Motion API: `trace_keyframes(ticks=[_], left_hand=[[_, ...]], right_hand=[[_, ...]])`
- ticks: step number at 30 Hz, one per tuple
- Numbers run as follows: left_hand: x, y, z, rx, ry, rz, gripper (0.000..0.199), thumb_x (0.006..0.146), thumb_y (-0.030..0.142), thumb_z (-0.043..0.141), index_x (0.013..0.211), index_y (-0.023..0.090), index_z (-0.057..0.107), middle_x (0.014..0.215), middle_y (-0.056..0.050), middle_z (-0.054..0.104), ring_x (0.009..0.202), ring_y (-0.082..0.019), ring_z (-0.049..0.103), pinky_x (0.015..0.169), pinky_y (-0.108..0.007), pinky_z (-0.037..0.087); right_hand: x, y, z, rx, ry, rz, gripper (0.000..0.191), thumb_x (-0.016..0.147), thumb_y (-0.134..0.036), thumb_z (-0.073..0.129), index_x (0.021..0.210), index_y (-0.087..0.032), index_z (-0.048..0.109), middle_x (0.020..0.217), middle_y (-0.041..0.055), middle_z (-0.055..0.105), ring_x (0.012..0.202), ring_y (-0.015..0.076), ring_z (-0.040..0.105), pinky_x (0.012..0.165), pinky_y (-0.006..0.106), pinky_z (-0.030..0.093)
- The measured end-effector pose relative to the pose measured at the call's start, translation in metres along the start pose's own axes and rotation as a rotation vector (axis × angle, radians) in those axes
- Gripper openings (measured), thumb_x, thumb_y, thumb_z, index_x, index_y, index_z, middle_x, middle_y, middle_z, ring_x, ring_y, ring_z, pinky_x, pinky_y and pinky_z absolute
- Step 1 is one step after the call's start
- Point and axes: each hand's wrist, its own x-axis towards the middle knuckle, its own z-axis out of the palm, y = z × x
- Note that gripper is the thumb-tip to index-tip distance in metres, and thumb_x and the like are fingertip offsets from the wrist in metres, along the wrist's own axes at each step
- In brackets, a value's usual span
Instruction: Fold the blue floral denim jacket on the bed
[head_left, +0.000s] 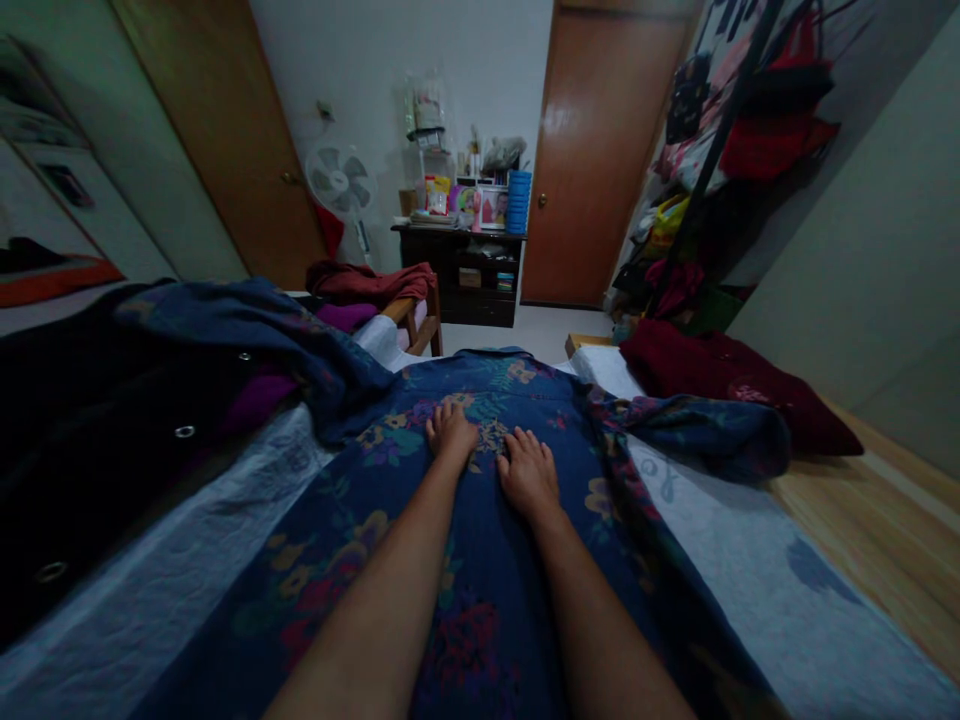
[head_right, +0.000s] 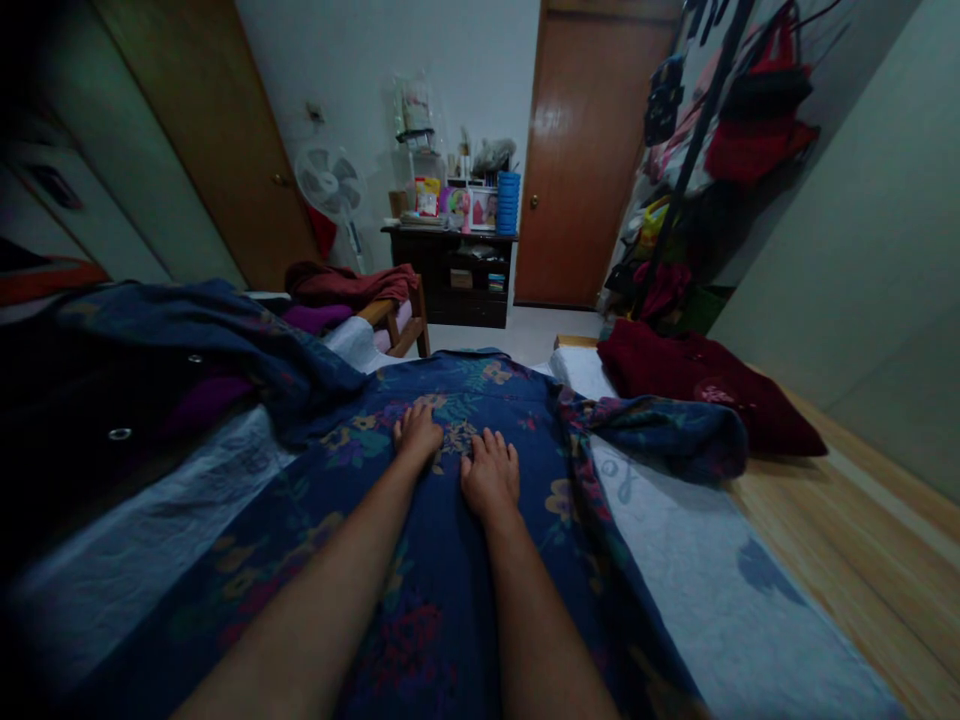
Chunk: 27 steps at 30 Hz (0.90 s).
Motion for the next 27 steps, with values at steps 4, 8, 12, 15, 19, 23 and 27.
trace_keyframes(ticks=[4,8,12,15,19,23,27], left_hand=[[-0.036,0.006,0.006,-0.065,0.031,0.045,0.045,0.087,0.019,0.043,0.129,0.028,0.057,0.147,-0.002,0.050,0.141,-0.020,0.035,0.117,-0.043,0.024],[-0.055,0.002,0.011,-0.061,0.126,0.202,0.041,0.090,0.020,0.043,0.128,0.025,0.059,0.142,-0.004,0.055,0.137,-0.021,0.038,0.117,-0.044,0.023],[-0.049,-0.001,0.006,-0.046,0.118,0.246,0.039,0.090,0.017,0.043,0.123,0.026,0.062,0.138,-0.003,0.058,0.131,-0.022,0.045,0.109,-0.042,0.033],[-0.041,-0.001,0.007,-0.033,0.140,0.235,0.038,0.089,0.016,0.044,0.121,0.027,0.062,0.137,-0.004,0.058,0.128,-0.023,0.047,0.107,-0.044,0.034],[-0.038,-0.003,0.015,-0.035,0.181,0.258,0.039,0.089,0.017,0.045,0.123,0.026,0.060,0.138,-0.005,0.057,0.132,-0.022,0.043,0.111,-0.048,0.026],[-0.038,-0.003,0.020,-0.048,0.187,0.260,0.037,0.090,0.018,0.043,0.123,0.026,0.060,0.138,-0.005,0.058,0.132,-0.023,0.043,0.112,-0.050,0.025],[-0.038,0.000,0.019,-0.047,0.176,0.243,0.037,0.091,0.019,0.042,0.123,0.027,0.060,0.137,-0.005,0.057,0.132,-0.023,0.043,0.112,-0.052,0.025]], right_hand=[[0.001,0.001,0.001,-0.060,0.013,0.048,0.050,0.095,-0.038,0.040,0.142,-0.022,0.048,0.156,0.0056,0.036,0.145,0.0247,0.026,0.116,0.044,0.016],[0.000,0.003,0.001,-0.101,0.028,0.090,0.051,0.096,-0.040,0.039,0.143,-0.021,0.047,0.155,0.0069,0.036,0.144,0.0257,0.026,0.116,0.044,0.018],[0.002,0.005,0.000,-0.115,0.027,0.117,0.051,0.096,-0.040,0.039,0.142,-0.022,0.048,0.156,0.0070,0.035,0.144,0.0273,0.027,0.115,0.046,0.019],[0.003,0.007,-0.003,-0.096,-0.009,0.088,0.051,0.096,-0.038,0.038,0.144,-0.023,0.046,0.157,0.0051,0.033,0.145,0.0276,0.024,0.116,0.049,0.017],[0.001,0.010,-0.007,-0.025,-0.101,-0.065,0.050,0.096,-0.030,0.034,0.145,-0.026,0.043,0.156,-0.0004,0.034,0.146,0.0233,0.022,0.118,0.051,0.012],[0.007,0.012,-0.007,0.027,-0.181,-0.183,0.058,0.092,-0.021,0.034,0.149,-0.025,0.036,0.158,-0.0009,0.030,0.147,0.0183,0.020,0.119,0.046,0.011],[0.032,0.012,-0.007,0.000,-0.272,-0.200,0.063,0.090,-0.020,0.036,0.153,-0.020,0.028,0.161,0.0037,0.022,0.148,0.0203,0.016,0.119,0.045,0.014]])
